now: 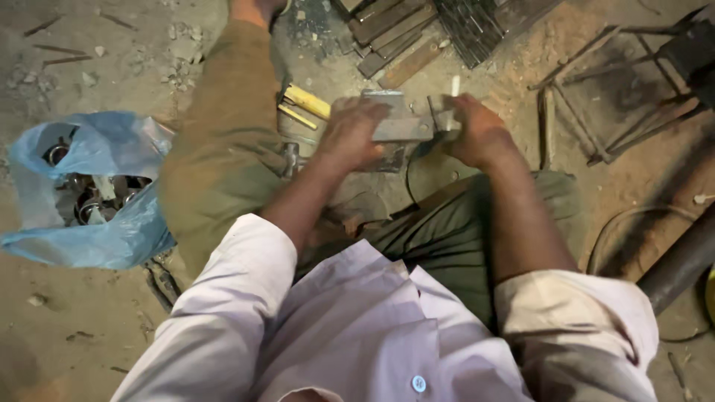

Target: The person sits on the floor and uses a metal file to smooth the edges of rectangular metal bars. They hold the bar with one hand and file the edges with the other, occasionally flipping the bar to work on different sides. The person also uses a green grinding wheel to smooth the edges of the metal bars.

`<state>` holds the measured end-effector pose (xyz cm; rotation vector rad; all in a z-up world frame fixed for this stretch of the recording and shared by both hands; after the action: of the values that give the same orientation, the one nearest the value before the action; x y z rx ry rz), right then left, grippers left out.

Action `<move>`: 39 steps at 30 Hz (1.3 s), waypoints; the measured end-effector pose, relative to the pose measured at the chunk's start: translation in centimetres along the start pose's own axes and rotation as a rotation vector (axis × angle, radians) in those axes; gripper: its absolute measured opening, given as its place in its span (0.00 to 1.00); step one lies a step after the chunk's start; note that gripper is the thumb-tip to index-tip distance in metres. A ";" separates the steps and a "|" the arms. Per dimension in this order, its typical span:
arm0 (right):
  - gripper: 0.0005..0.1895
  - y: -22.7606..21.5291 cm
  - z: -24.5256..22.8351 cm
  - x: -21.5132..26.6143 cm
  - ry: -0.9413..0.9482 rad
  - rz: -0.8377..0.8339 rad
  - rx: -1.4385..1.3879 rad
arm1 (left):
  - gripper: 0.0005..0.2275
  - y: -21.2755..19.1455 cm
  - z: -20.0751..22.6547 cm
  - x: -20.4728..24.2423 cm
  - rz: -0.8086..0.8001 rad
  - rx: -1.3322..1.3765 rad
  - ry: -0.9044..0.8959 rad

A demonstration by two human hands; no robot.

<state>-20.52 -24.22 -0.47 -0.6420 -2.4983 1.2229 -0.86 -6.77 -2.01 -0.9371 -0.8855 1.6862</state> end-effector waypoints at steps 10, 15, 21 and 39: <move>0.12 2.2 3.0 1.6 0.306 0.165 -1.016 | 0.19 4.2 1.9 -1.0 0.106 0.225 -0.018; 0.18 2.3 1.9 1.2 0.298 0.179 -0.768 | 0.17 4.9 1.5 -1.3 0.187 0.266 -0.039; 0.13 3.6 1.7 0.9 0.268 0.187 -0.687 | 0.17 5.1 1.1 -1.2 0.180 0.310 -0.021; 0.07 4.5 1.9 0.6 0.202 0.137 -0.606 | 0.14 5.7 1.1 -1.5 0.177 0.326 -0.051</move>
<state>-20.64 -22.76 -5.16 -1.0293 -2.6713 0.3822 -3.75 -9.85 -6.24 -0.7692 -0.5478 1.9422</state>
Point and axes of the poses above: each hand's wrist, its own x-axis away from the middle knuckle, its own y-axis out of the palm, z = x × y, the point moved 1 cm from there along -x, towards the middle knuckle, and after that the axes turned 2 degrees about z, right-handed, at the moved point
